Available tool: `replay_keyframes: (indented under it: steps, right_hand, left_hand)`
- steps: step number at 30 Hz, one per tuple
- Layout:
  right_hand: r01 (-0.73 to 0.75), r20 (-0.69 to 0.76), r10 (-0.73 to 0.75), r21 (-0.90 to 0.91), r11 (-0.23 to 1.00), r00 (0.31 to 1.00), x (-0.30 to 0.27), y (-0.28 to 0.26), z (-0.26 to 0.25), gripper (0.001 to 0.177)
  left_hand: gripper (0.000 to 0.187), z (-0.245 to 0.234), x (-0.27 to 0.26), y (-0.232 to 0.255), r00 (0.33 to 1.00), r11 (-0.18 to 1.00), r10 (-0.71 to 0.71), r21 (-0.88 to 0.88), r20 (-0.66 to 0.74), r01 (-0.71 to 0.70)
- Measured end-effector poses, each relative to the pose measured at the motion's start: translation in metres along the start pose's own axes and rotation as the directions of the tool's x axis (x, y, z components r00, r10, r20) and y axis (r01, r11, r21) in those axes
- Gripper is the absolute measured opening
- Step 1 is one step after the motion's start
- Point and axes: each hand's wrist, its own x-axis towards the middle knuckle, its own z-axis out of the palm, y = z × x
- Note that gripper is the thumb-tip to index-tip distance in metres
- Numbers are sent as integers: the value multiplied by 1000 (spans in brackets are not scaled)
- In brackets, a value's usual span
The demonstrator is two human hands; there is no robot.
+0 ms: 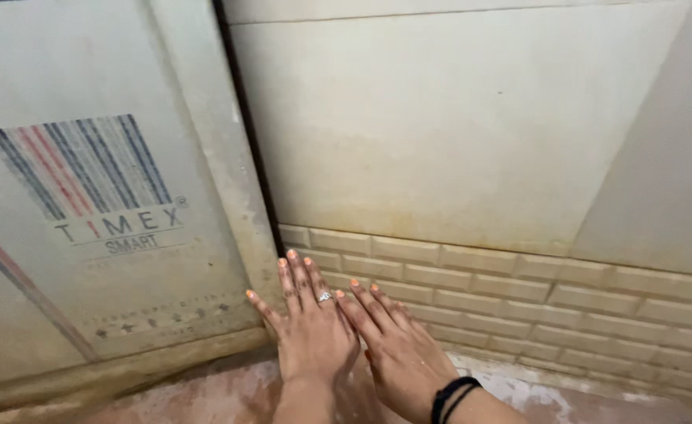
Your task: The person scrubs a tiled floor by hand using a small brush and soapy water.
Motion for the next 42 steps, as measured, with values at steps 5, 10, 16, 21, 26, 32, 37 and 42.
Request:
replay_keyframes:
  steps: [5,10,16,21,26,32,37,42]
  right_hand:
    - [6,42,-7,24,1000,999,46,-22,-2,85]
    - [65,41,-64,-12,998,997,87,-31,3,90]
    - [102,77,-93,-131,986,993,126,-29,17,91]
    - [116,126,-94,-174,978,988,145,-14,25,85]
    - [101,162,-58,-274,956,985,167,9,33,68]
    - [138,176,-84,-326,935,981,168,15,38,73]
    - [152,155,-103,-351,924,983,169,12,41,82]
    - [154,53,-145,-337,929,988,169,13,50,75]
  left_hand:
    - [77,-31,22,-27,983,991,-130,-8,130,132]
    - [80,-45,45,-47,954,993,-111,-3,279,116]
    - [80,-39,61,-63,911,992,-119,1,395,129]
    - [75,-25,74,-64,880,979,-162,-40,446,201]
    - [76,-16,92,-60,857,964,-219,-34,466,264]
    - [80,-9,101,-56,790,938,-252,-58,559,340]
    - [81,-7,103,-57,773,940,-255,-40,581,340]
    - [79,-10,101,-60,787,942,-246,-52,566,332]
